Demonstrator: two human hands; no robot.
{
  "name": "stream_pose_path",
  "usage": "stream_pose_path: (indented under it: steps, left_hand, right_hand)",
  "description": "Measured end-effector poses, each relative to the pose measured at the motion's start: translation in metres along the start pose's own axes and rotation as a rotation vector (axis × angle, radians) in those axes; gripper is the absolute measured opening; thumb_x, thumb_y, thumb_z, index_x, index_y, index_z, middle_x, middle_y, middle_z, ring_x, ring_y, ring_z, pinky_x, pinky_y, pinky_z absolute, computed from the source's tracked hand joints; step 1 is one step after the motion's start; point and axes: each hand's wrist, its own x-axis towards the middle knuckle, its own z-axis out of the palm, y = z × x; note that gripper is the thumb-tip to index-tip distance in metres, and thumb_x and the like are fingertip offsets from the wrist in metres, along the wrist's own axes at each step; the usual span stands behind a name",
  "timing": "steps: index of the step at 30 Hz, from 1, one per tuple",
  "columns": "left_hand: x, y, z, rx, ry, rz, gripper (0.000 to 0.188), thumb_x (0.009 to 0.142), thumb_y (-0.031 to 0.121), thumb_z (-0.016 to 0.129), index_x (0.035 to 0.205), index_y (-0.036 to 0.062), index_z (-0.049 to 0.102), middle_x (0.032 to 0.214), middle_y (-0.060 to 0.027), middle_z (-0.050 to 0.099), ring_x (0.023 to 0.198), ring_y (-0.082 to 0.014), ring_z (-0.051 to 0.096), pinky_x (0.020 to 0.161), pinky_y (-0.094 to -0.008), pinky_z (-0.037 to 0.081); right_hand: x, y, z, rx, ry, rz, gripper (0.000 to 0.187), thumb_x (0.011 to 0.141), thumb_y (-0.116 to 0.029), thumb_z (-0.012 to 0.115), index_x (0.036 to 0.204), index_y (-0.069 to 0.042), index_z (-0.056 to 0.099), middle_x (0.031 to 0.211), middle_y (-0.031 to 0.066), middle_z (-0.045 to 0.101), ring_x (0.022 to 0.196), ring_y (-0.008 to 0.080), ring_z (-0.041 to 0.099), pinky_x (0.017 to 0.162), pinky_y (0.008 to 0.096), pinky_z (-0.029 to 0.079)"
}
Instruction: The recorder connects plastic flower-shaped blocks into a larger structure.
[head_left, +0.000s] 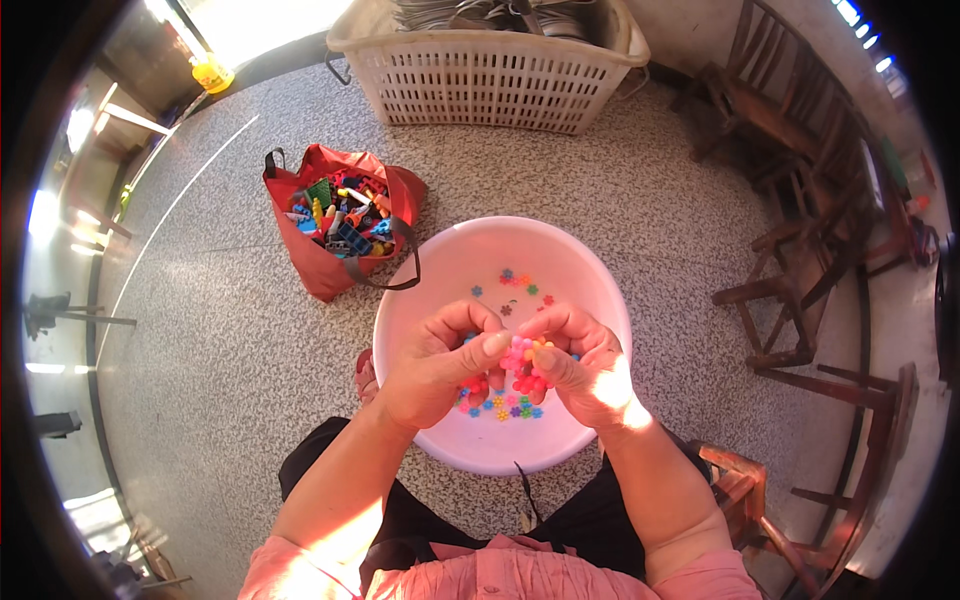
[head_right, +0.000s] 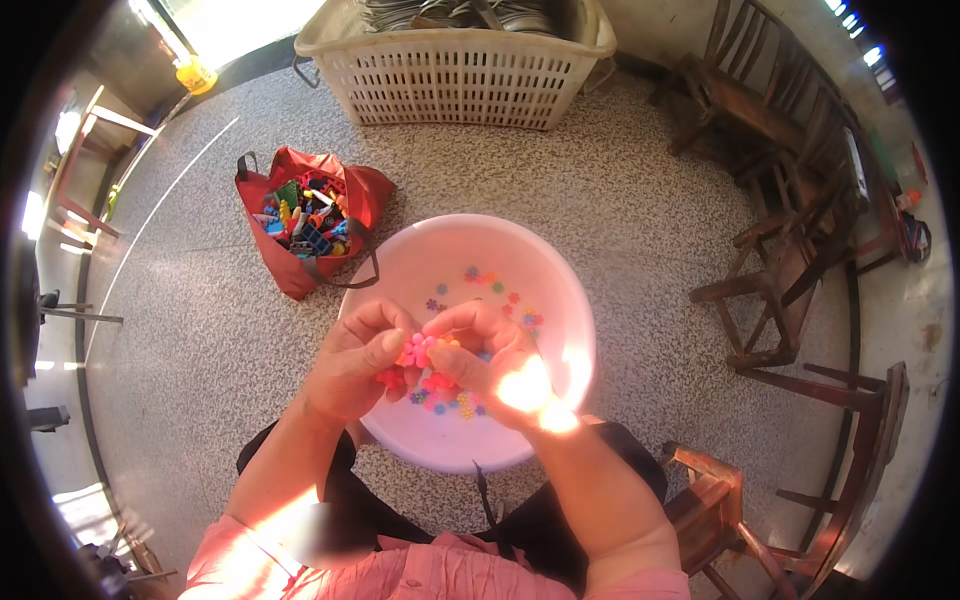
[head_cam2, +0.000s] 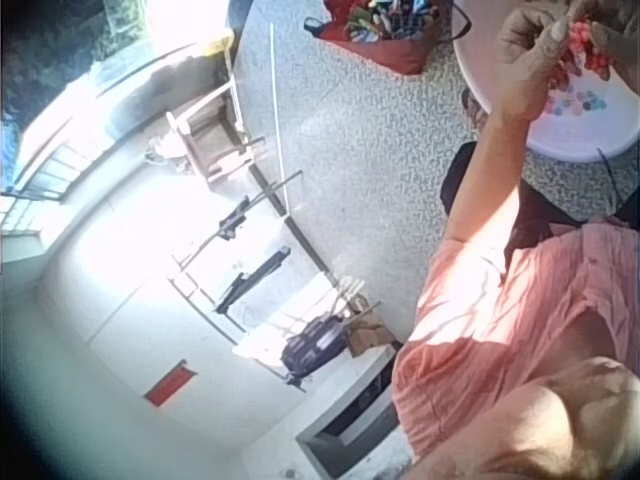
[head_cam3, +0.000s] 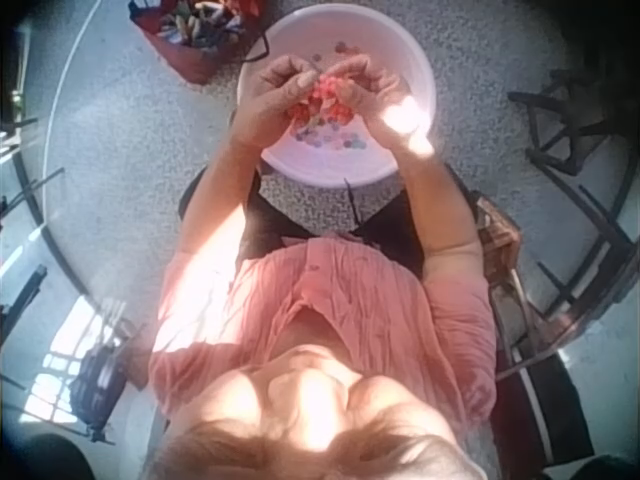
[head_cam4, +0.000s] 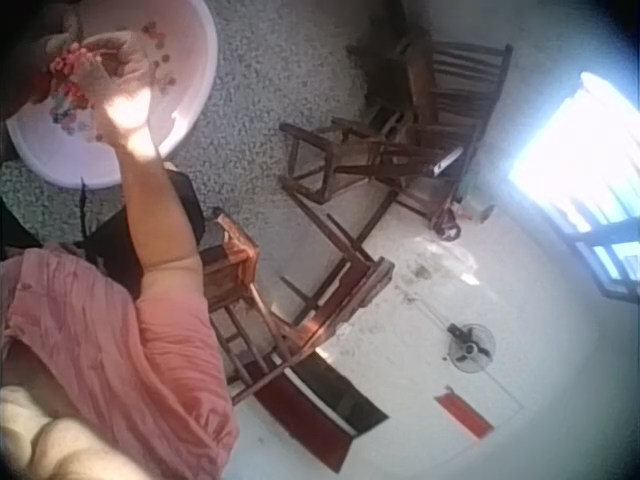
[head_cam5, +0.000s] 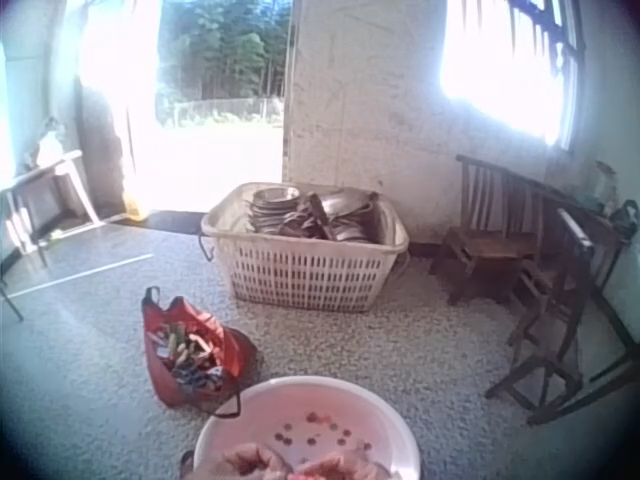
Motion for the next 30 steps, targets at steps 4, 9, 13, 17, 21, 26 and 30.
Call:
stream_pose_path:
  steps: [4, 9, 13, 17, 21, 26, 30]
  left_hand:
    - [0.001, -0.004, -0.003, 0.012, -0.056, 0.11, 0.023, 0.077, 0.022, 0.066, 0.089, 0.0053, 0.054, 0.07, -0.001, 0.054, 0.056, -0.0058, 0.05, 0.043, -0.017, 0.037]
    - [0.002, -0.004, 0.002, 0.269, 0.102, 0.112, 0.019, 0.076, 0.019, 0.068, 0.082, 0.0049, 0.057, 0.066, 0.0016, 0.054, 0.053, -0.003, 0.047, 0.043, -0.0159, 0.036]
    - [0.0, -0.004, 0.0, 0.273, 0.112, 0.086, 0.016, 0.079, 0.019, 0.065, 0.082, 0.0044, 0.057, 0.066, 0.0011, 0.055, 0.053, -0.0033, 0.048, 0.044, -0.0157, 0.036]
    - [0.0, 0.002, 0.004, -0.065, 0.094, 0.014, 0.016, 0.083, 0.02, 0.059, 0.085, 0.0044, 0.057, 0.067, -0.0007, 0.055, 0.054, -0.0061, 0.05, 0.046, -0.0173, 0.037]
    - [0.004, 0.006, 0.002, -0.139, 0.149, -0.003, 0.015, 0.084, 0.019, 0.057, 0.088, 0.0049, 0.055, 0.069, -0.0016, 0.055, 0.054, -0.0079, 0.05, 0.046, -0.0187, 0.038]
    - [0.002, -0.002, -0.001, 0.028, 0.064, -0.053, 0.016, 0.085, 0.02, 0.054, 0.089, 0.0051, 0.054, 0.069, -0.0019, 0.055, 0.053, -0.008, 0.05, 0.046, -0.019, 0.038]
    - [0.003, 0.0, 0.002, -0.041, 0.095, -0.064, 0.016, 0.086, 0.022, 0.052, 0.085, 0.006, 0.053, 0.07, -0.0029, 0.055, 0.053, -0.0084, 0.05, 0.044, -0.0191, 0.037]
  right_hand:
    - [-0.001, 0.004, -0.001, -0.243, 0.02, -0.133, 0.024, 0.076, -0.015, 0.067, 0.093, -0.001, 0.056, 0.078, 0.0054, 0.06, 0.066, 0.0095, 0.055, 0.059, 0.0222, 0.046]
    - [-0.002, 0.005, 0.0, -0.243, 0.051, -0.117, 0.021, 0.075, -0.013, 0.068, 0.089, -0.001, 0.058, 0.075, 0.0043, 0.06, 0.065, 0.0091, 0.055, 0.059, 0.0216, 0.046]
    - [0.002, 0.006, -0.005, -0.043, 0.035, 0.016, 0.018, 0.075, -0.009, 0.066, 0.09, -0.001, 0.057, 0.076, 0.0058, 0.06, 0.065, 0.0098, 0.055, 0.058, 0.0223, 0.046]
    - [0.004, 0.001, 0.0, 0.116, -0.01, 0.013, 0.02, 0.075, -0.005, 0.065, 0.093, -0.003, 0.056, 0.08, 0.0069, 0.06, 0.066, 0.0105, 0.056, 0.058, 0.0227, 0.046]
    - [0.0, -0.004, 0.001, -0.061, 0.069, 0.018, 0.026, 0.075, -0.005, 0.065, 0.099, -0.004, 0.056, 0.083, 0.0055, 0.06, 0.069, 0.0096, 0.055, 0.059, 0.0224, 0.046]
    - [0.002, -0.001, 0.0, -0.408, -0.04, -0.026, 0.034, 0.077, -0.007, 0.063, 0.108, -0.004, 0.049, 0.085, 0.0043, 0.058, 0.075, 0.0092, 0.054, 0.064, 0.0224, 0.045]
    - [0.006, 0.007, -0.004, 0.083, -0.047, -0.046, 0.032, 0.079, -0.015, 0.063, 0.106, -0.002, 0.051, 0.089, 0.0082, 0.057, 0.07, 0.0133, 0.058, 0.065, 0.0252, 0.049]
